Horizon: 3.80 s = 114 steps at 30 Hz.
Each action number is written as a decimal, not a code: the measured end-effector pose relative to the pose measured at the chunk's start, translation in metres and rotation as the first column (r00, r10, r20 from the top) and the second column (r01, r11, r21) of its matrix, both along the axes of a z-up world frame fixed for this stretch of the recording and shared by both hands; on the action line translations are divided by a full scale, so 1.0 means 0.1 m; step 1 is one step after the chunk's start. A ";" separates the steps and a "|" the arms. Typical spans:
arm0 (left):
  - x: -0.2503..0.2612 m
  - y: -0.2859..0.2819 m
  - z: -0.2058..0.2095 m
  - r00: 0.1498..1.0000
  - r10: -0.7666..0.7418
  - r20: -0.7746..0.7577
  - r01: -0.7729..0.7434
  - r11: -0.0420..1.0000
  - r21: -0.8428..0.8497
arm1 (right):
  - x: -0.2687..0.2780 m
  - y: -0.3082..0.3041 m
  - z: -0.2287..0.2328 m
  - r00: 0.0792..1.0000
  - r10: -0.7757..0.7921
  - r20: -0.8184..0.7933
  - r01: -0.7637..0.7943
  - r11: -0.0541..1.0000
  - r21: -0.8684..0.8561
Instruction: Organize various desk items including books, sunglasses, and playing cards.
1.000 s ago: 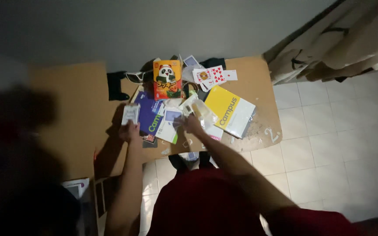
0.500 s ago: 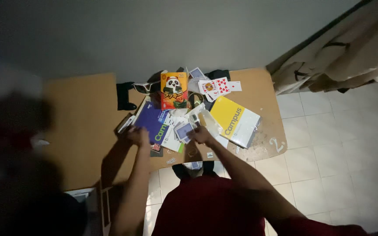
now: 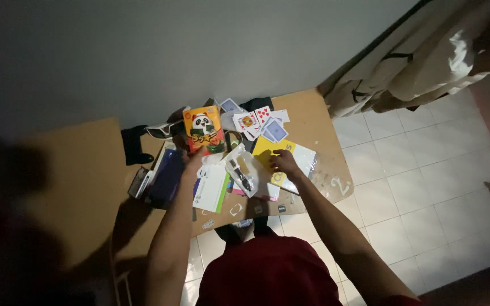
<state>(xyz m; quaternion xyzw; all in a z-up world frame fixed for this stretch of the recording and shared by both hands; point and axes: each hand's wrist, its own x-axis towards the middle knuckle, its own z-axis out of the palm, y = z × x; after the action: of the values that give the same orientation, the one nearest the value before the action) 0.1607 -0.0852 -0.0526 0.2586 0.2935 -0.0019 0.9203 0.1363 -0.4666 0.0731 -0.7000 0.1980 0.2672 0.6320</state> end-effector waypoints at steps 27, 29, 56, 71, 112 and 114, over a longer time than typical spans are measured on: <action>-1.44 0.26 0.65 0.986 -0.021 -0.167 0.057 0.975 0.216 | 1.13 0.71 0.23 0.616 0.371 0.695 0.181 0.792 -0.583; -1.69 0.45 0.52 0.980 -0.041 -0.197 0.088 0.967 0.238 | 1.04 0.72 0.26 0.693 0.220 0.687 0.212 0.848 -0.485; -2.19 0.37 1.19 0.955 0.240 0.172 -0.262 0.958 0.120 | 1.58 0.43 -0.37 0.391 0.886 0.247 -0.409 0.408 -0.816; -2.62 0.13 1.26 0.982 0.151 0.114 -0.188 0.844 0.502 | 2.08 1.57 0.00 0.283 0.678 0.678 -0.178 0.732 -0.658; -1.85 0.92 0.76 0.984 0.051 0.170 -0.064 0.995 0.074 | 0.88 0.69 -0.26 0.504 0.616 0.605 0.046 0.680 -0.731; -1.73 0.86 1.07 0.975 0.119 0.190 -0.178 0.925 0.335 | 0.86 0.72 0.16 0.450 0.735 0.506 0.082 0.531 -0.844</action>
<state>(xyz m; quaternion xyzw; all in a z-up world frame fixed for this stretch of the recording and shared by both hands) -0.0125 0.0006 0.0548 0.3942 0.2301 0.1418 0.8784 0.2221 -0.3950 0.0889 -0.9572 -0.1951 -0.0808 0.1978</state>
